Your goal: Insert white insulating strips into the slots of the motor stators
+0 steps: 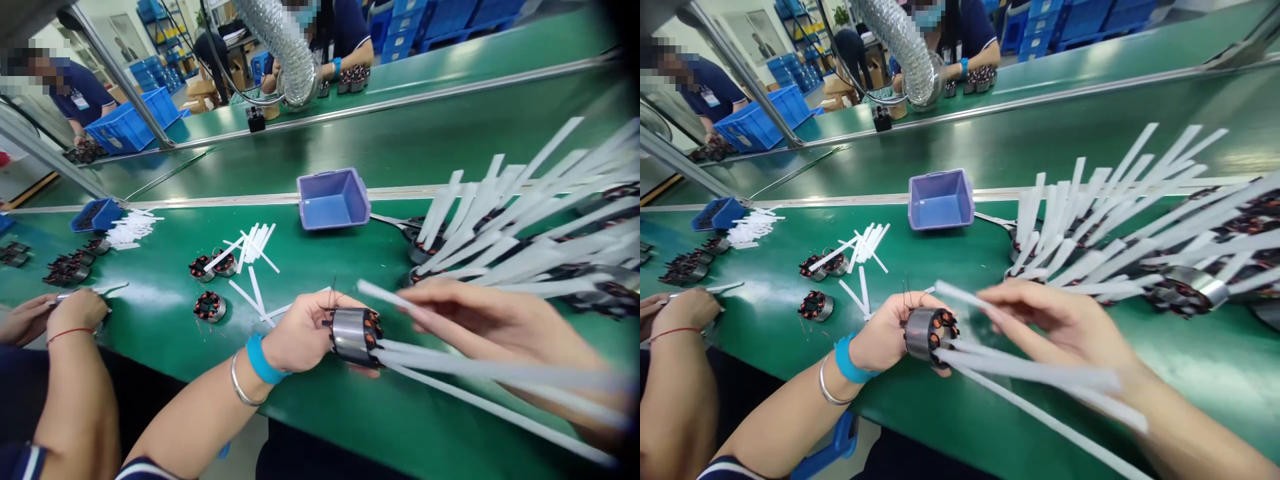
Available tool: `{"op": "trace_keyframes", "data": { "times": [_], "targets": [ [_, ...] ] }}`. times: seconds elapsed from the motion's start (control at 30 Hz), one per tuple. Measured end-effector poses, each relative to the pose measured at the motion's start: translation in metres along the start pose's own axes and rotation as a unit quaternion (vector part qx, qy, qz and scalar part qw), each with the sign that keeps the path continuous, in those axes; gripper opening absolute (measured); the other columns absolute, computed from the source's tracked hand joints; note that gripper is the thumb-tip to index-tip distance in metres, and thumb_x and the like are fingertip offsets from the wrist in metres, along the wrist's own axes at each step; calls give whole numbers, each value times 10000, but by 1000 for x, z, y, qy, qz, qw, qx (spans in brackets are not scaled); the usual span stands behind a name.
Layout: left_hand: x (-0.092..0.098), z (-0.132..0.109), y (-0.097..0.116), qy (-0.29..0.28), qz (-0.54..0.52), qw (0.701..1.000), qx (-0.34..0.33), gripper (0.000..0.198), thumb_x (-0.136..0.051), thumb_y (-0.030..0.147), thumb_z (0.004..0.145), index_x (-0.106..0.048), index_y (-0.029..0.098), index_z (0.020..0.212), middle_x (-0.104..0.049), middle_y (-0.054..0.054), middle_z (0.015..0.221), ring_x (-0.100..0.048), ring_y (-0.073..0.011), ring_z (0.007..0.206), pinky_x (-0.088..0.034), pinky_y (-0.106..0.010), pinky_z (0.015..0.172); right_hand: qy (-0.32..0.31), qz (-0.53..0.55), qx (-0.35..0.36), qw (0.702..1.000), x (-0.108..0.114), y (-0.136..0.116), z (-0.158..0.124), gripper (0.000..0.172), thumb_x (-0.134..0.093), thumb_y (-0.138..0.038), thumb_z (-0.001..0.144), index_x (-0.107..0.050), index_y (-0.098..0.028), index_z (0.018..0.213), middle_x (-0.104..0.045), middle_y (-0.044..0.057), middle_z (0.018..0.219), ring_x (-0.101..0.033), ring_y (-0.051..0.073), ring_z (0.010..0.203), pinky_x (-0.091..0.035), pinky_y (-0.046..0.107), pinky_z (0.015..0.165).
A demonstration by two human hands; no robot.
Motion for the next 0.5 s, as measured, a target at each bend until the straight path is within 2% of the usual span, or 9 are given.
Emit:
{"op": "trace_keyframes", "data": {
  "times": [0.07,0.17,0.3,0.43,0.5],
  "targets": [
    [0,2,-6,2,1,1000,20,380,-840,211,566,-658,109,884,-680,-40,740,-658,-161,595,-575,-314,529,10,51,-32,998,16,13,-18,220,-733,-460,728,-734,-252,800,-662,53,795,-597,148,590,-503,244,498],
    [3,4,-11,5,28,999,26,380,-759,133,605,-676,119,976,-697,-47,767,-680,-174,593,-579,-302,523,3,77,-36,996,19,17,-24,212,-744,-467,705,-746,-257,733,-629,50,703,-552,143,525,-447,241,427],
    [5,5,-15,-11,34,999,34,501,-640,71,596,-668,144,1090,-717,-58,841,-707,-197,647,-593,-326,591,-8,53,-48,997,5,6,-17,313,-721,-519,705,-719,-210,654,-603,47,608,-530,144,518,-426,247,447],
    [-1,3,-18,-38,36,998,43,557,-693,125,601,-645,138,1156,-718,-88,870,-715,-222,699,-574,-293,602,-40,44,-34,998,-20,5,-17,362,-633,-551,779,-676,-212,662,-607,31,619,-532,152,552,-421,258,495],
    [-2,3,-18,-25,75,996,32,562,-731,177,640,-626,127,1189,-713,-92,841,-709,-203,688,-551,-249,585,-22,25,-36,999,-25,12,-20,356,-612,-547,791,-652,-213,672,-609,29,640,-544,161,570,-436,269,521]
  ]
}}
Point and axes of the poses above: each hand's wrist, its own z-axis towards the middle knuckle, its own x-axis out of the back of the hand, y = z × x, the point moved 8 cm from there along z, towards the middle knuckle
